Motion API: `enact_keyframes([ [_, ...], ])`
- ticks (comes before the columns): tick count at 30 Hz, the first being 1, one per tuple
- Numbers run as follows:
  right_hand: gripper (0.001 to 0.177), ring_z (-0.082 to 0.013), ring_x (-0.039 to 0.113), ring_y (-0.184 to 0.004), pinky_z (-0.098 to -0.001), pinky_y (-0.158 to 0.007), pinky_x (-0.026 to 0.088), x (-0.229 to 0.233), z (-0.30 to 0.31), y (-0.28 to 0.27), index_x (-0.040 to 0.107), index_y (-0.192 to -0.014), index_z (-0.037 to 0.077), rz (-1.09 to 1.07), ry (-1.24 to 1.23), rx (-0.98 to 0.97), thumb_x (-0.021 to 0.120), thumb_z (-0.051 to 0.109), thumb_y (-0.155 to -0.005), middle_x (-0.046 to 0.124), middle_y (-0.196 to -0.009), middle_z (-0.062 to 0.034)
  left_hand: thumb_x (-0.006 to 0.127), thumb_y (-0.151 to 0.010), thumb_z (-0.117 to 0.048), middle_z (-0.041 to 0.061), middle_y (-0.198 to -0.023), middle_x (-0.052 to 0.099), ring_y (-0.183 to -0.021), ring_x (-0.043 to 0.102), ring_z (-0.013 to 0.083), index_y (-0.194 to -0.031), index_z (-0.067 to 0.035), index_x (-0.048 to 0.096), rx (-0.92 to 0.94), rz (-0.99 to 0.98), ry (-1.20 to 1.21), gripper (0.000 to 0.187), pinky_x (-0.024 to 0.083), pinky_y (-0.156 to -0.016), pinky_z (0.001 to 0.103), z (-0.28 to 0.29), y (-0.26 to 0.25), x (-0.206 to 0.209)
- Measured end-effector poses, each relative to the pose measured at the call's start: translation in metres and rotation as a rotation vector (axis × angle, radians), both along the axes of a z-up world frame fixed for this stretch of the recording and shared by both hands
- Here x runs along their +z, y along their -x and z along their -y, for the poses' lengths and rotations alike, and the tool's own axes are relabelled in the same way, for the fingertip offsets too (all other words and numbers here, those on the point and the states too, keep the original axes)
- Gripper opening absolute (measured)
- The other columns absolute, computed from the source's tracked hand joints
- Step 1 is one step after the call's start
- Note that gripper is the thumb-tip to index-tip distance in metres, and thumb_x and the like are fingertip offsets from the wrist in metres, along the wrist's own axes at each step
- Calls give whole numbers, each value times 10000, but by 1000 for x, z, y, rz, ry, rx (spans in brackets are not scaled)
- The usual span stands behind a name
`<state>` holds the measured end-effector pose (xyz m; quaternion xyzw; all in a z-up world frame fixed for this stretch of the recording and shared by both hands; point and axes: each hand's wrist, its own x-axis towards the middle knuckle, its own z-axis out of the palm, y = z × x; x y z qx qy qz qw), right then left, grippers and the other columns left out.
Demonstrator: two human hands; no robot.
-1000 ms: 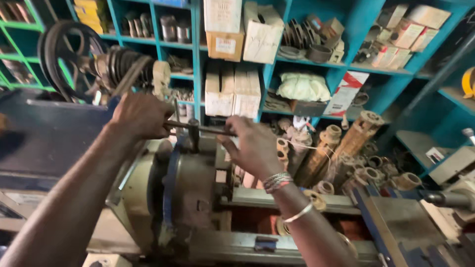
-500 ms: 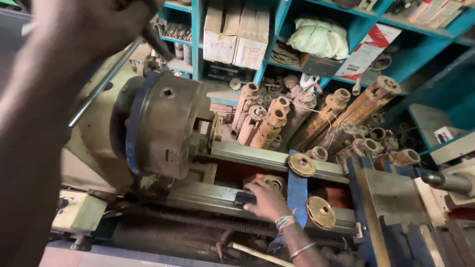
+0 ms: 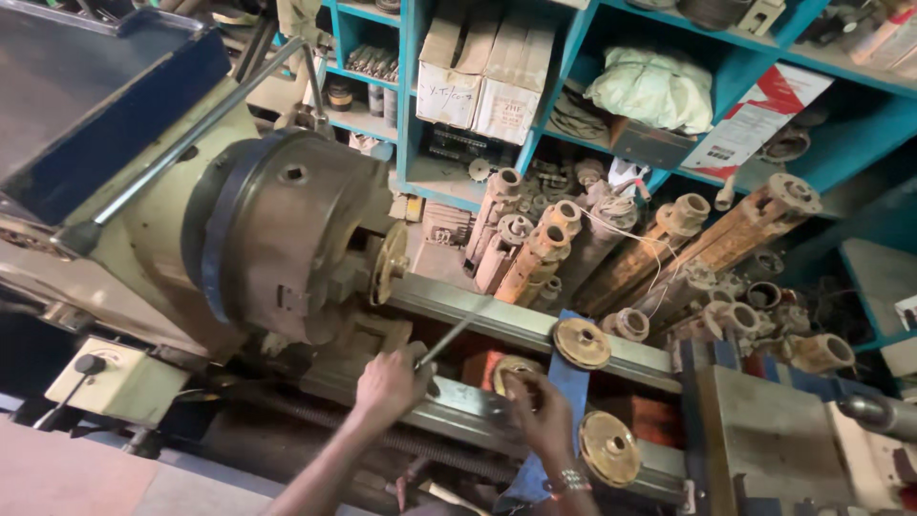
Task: The person operates a metal lathe, using a tool to shape a rotating metal workpiece. They adjust the tool and machine controls while the workpiece spins, then remove the finished piece.
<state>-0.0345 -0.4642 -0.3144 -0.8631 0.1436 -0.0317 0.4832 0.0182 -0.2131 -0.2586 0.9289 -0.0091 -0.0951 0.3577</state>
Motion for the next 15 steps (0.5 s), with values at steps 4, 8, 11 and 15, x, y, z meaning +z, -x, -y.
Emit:
enact_keyframes([
  [4,399,-144,733,-917,-294,-832,540,4,30,7,732,-1094,7,349,68,49,764,308,-834,794,-987,-136,683,-891,-396,189,-977,742,-971,687,439,-1080,-175,692,105,-9,-32,291,541,-831,563,42,-29,-69],
  [8,374,-149,710,-908,-277,-824,548,1,36,10,715,-1121,-12,280,-154,60,754,254,-861,775,-1008,-118,755,-842,-395,186,-1009,733,-1011,683,411,-1033,-142,719,-11,-75,-124,319,546,-872,543,75,-36,-72],
  [11,378,-167,699,-919,-296,-807,565,6,33,5,674,-1191,-15,228,-500,86,732,192,-880,739,-1086,-107,765,-830,-330,130,-1003,739,-962,706,350,-1029,-140,746,-52,50,-77,276,559,-804,499,83,-27,-37],
  [15,325,-189,729,-868,-330,-743,608,23,20,6,631,-1186,10,87,-755,105,683,123,-886,735,-1076,-86,783,-812,-253,63,-925,793,-804,760,163,-1164,-113,727,-52,-157,517,383,609,-701,306,73,8,19],
])
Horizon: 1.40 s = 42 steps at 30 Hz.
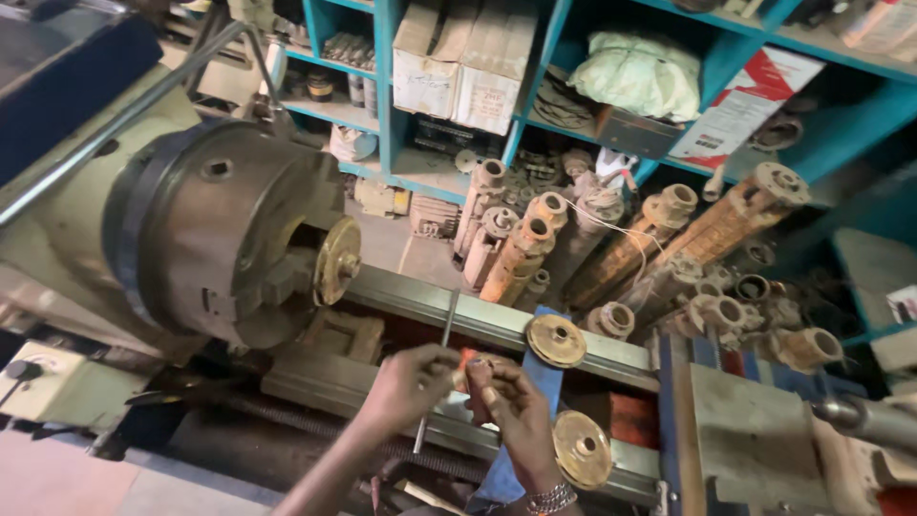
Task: The person operates a metal lathe, using a tool to shape a rotating metal workpiece. They adjust the tool and machine controls while the workpiece spins, then remove the finished piece.
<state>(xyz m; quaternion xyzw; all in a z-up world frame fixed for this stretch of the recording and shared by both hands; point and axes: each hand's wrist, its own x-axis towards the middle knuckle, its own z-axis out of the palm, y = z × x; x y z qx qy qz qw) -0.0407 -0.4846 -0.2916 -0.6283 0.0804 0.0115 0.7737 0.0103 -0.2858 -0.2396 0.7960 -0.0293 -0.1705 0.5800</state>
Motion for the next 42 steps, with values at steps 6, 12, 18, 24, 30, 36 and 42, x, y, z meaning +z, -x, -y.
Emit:
enact_keyframes([
  [6,146,-125,655,-899,-320,-768,608,11,-42,-3,629,-1031,-33,240,-44,8,691,73,-952,651,-1055,-51,921,-590,-114,114,-1001,756,-893,728,252,-1142,-45,694,142,605,79,601,600,-756,335,-17,56,44],
  [12,153,-121,650,-773,-299,-681,561,41,-61,-7,666,-926,10,185,124,63,746,131,-878,702,-943,-57,899,-688,-160,108,-926,796,-824,791,231,-1066,-79,785,289,554,-39,404,614,-748,324,-46,59,42],
  [18,193,-165,731,-835,-341,-881,546,84,-60,-18,740,-951,12,728,640,216,797,147,-826,769,-904,-74,830,-741,-141,74,-886,825,-776,774,137,-1084,-77,795,137,268,0,351,612,-727,307,-72,54,39],
  [24,139,-172,711,-664,-315,-824,570,82,-63,-24,728,-803,24,508,583,260,796,137,-845,751,-728,-59,767,-802,-51,100,-972,840,-880,773,71,-1213,5,698,-61,0,394,420,630,-776,239,-82,51,37],
  [30,161,-200,655,-658,-321,-606,512,81,-73,-15,682,-813,25,636,790,191,804,130,-826,675,-730,-66,809,-811,-81,87,-841,770,-612,625,63,-1178,33,697,-54,-169,303,400,503,-498,242,-90,52,45],
  [36,94,-189,737,-794,-275,-677,591,72,-74,-17,703,-930,34,918,652,346,780,85,-914,725,-880,-68,695,-981,-217,69,-618,690,-376,500,71,-1024,85,761,61,-171,270,313,372,-327,265,-91,48,45],
  [42,153,-169,758,-803,-268,-726,584,58,-58,-21,797,-974,29,503,520,419,811,44,-822,807,-886,-88,639,-918,-117,79,-591,749,-345,552,85,-987,-30,790,103,-158,201,187,416,-312,292,-89,49,43],
])
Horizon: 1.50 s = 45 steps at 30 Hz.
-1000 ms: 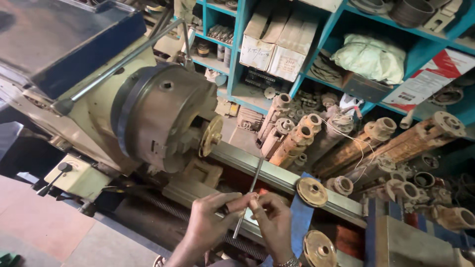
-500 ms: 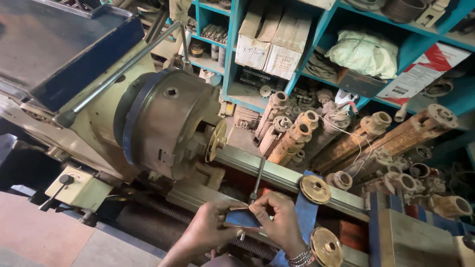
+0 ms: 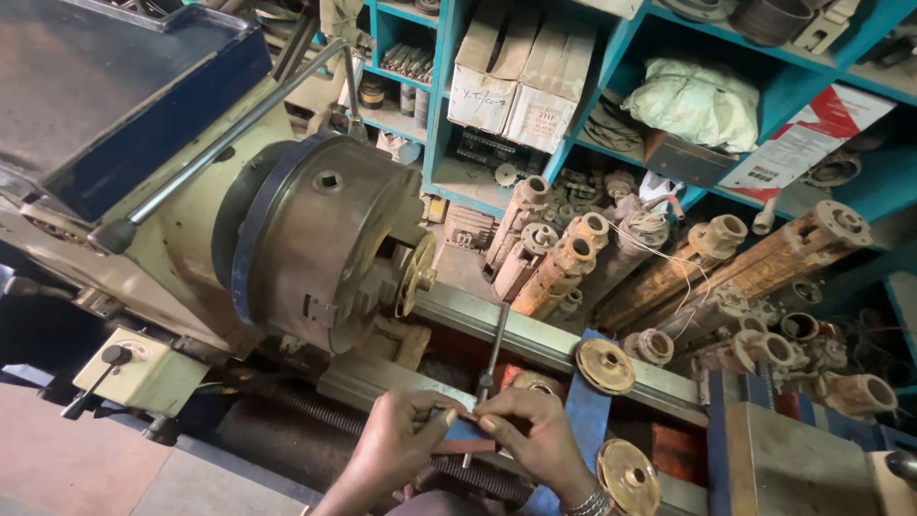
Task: The person operates a metal lathe, using a tool to shape a rotating metal workpiece. They adjust the tool and machine controls while the workpiece spins, then remove the finished piece.
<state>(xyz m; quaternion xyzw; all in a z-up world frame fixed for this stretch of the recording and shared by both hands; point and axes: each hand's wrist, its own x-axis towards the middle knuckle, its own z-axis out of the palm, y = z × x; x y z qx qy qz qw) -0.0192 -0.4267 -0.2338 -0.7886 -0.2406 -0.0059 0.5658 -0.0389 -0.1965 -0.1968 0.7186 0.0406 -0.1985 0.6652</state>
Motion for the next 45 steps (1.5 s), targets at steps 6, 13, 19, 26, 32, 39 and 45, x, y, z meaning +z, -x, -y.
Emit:
enact_keyframes([
  [6,137,-137,711,-758,-283,-691,568,-2,-2,-2,811,-944,-13,-382,-92,-19,791,39,-818,818,-854,-100,681,-836,-58,82,-547,699,-398,581,76,-1021,-79,839,-15,145,-129,244,463,-380,277,5,0,-3],
  [13,165,-207,800,-769,-291,-692,590,32,-8,4,805,-944,13,-55,247,-98,760,21,-785,816,-858,-119,799,-801,-106,58,-706,773,-577,675,67,-1009,-25,793,-13,777,11,223,553,-504,284,6,2,8],
  [19,159,-217,814,-803,-304,-701,614,42,-7,5,763,-1001,23,7,220,9,752,62,-848,802,-898,-121,748,-837,-149,81,-635,767,-402,621,119,-1011,-74,821,26,71,-163,203,494,-376,312,10,0,18],
  [26,145,-231,734,-707,-323,-637,560,25,-4,-1,788,-917,34,112,27,116,833,50,-781,763,-798,-96,784,-837,-166,63,-633,767,-415,617,93,-956,-57,831,-22,141,-190,168,482,-372,289,4,-2,4],
  [32,126,-224,706,-721,-331,-592,531,28,-1,5,761,-919,46,366,196,206,781,12,-800,696,-831,-73,804,-826,-101,112,-711,775,-606,733,119,-919,12,772,19,-43,44,150,501,-441,323,3,-1,-3],
  [39,172,-219,736,-793,-309,-674,579,41,-5,3,778,-989,36,276,181,225,812,82,-827,742,-899,-81,800,-790,-111,78,-686,784,-575,703,96,-933,-49,820,30,243,-242,157,545,-536,281,1,1,6],
  [45,114,-181,732,-702,-299,-632,541,49,-6,-4,802,-907,49,-24,217,176,794,107,-809,777,-791,-76,774,-839,-131,92,-559,716,-400,632,116,-958,-55,817,-46,72,-248,147,469,-395,303,2,4,28],
])
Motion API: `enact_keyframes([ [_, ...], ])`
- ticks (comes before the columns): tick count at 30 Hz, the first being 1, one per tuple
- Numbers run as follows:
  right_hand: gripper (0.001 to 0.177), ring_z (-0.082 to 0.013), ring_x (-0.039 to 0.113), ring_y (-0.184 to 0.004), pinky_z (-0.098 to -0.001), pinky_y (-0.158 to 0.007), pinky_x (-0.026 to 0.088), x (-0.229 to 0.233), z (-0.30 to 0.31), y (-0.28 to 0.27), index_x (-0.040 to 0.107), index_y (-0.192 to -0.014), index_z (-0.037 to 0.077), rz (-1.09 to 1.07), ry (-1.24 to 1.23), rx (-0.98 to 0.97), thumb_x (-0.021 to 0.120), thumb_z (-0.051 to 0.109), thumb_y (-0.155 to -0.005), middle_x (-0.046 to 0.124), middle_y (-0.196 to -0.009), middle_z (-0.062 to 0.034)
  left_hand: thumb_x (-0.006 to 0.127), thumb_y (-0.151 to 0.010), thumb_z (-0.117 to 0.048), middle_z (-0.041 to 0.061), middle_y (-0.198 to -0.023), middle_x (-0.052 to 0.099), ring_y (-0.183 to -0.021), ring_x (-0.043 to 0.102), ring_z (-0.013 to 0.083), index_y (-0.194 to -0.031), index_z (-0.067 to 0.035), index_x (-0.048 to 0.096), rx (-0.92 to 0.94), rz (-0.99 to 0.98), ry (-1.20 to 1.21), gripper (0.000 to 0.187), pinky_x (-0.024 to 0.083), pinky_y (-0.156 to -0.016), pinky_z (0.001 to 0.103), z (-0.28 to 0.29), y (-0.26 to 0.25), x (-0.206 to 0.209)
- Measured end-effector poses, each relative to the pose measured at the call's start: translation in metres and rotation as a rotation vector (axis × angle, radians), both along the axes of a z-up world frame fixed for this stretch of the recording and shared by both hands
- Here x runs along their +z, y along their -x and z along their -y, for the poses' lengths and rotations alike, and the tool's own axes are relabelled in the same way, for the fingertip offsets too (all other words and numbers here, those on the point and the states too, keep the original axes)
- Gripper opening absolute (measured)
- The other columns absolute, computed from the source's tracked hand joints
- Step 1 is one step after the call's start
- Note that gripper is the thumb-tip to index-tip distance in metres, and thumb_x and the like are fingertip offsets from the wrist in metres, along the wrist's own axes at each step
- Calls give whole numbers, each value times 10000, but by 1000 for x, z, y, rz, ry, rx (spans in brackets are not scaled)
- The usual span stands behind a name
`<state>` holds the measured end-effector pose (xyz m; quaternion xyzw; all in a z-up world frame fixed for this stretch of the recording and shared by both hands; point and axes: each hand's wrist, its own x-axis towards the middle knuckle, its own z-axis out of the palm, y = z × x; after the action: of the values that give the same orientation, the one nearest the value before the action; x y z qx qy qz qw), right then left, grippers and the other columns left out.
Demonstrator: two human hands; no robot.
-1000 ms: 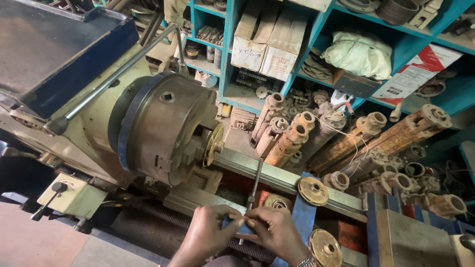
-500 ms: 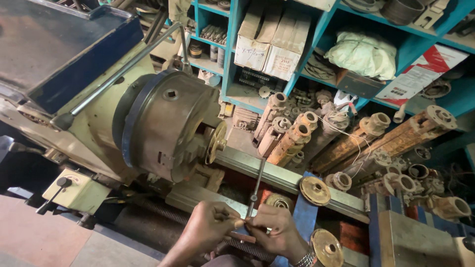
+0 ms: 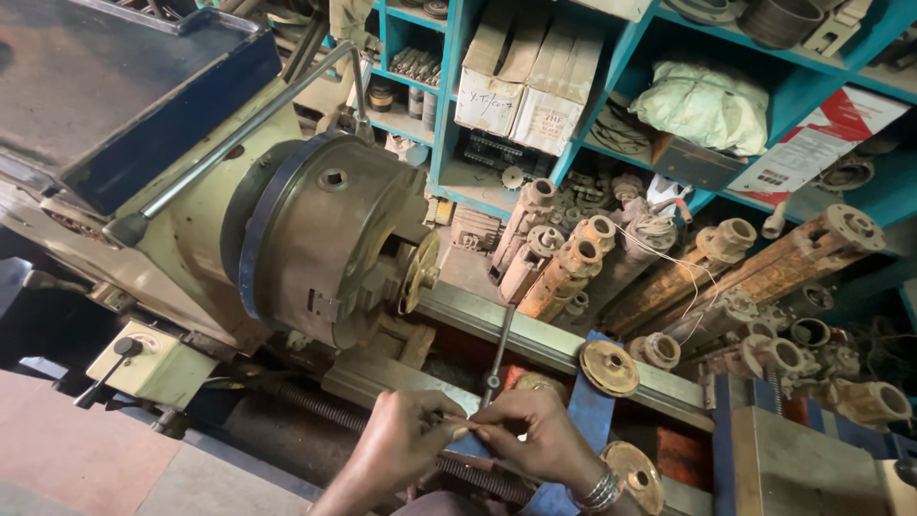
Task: The person operates a metal lathe, using a tool to shape a rotating metal workpiece. They adjust the tool and machine controls while the workpiece spins, then remove the finished piece.
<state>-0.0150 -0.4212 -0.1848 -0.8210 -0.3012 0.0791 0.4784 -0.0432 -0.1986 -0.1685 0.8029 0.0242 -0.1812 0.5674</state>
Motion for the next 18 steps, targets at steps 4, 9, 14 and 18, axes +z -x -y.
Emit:
enact_keyframes([
  [4,82,-200,713,-689,-327,-612,546,4,3,1,774,-859,37,18,8,0,760,60,-782,747,-774,-91,793,-832,-125,80,-540,711,-402,628,98,-962,-60,827,-38,94,38,149,464,-382,274,3,0,7],
  [9,228,-244,723,-787,-347,-677,571,8,7,2,744,-1030,9,296,-13,111,794,107,-831,752,-885,-109,765,-851,-114,91,-525,678,-373,594,123,-952,-35,798,17,-79,79,132,449,-347,297,1,0,3],
  [14,216,-232,744,-752,-342,-631,585,3,11,7,733,-1096,20,307,26,149,767,72,-889,746,-901,-91,797,-838,-67,79,-588,687,-400,563,86,-938,24,782,-6,-74,209,136,405,-352,282,0,-1,-10],
  [18,290,-231,723,-700,-354,-583,569,-2,20,9,723,-1130,30,407,93,170,743,64,-843,704,-856,-79,825,-788,-43,47,-641,740,-455,588,66,-938,2,804,-28,-36,148,158,442,-397,257,1,-2,-16],
])
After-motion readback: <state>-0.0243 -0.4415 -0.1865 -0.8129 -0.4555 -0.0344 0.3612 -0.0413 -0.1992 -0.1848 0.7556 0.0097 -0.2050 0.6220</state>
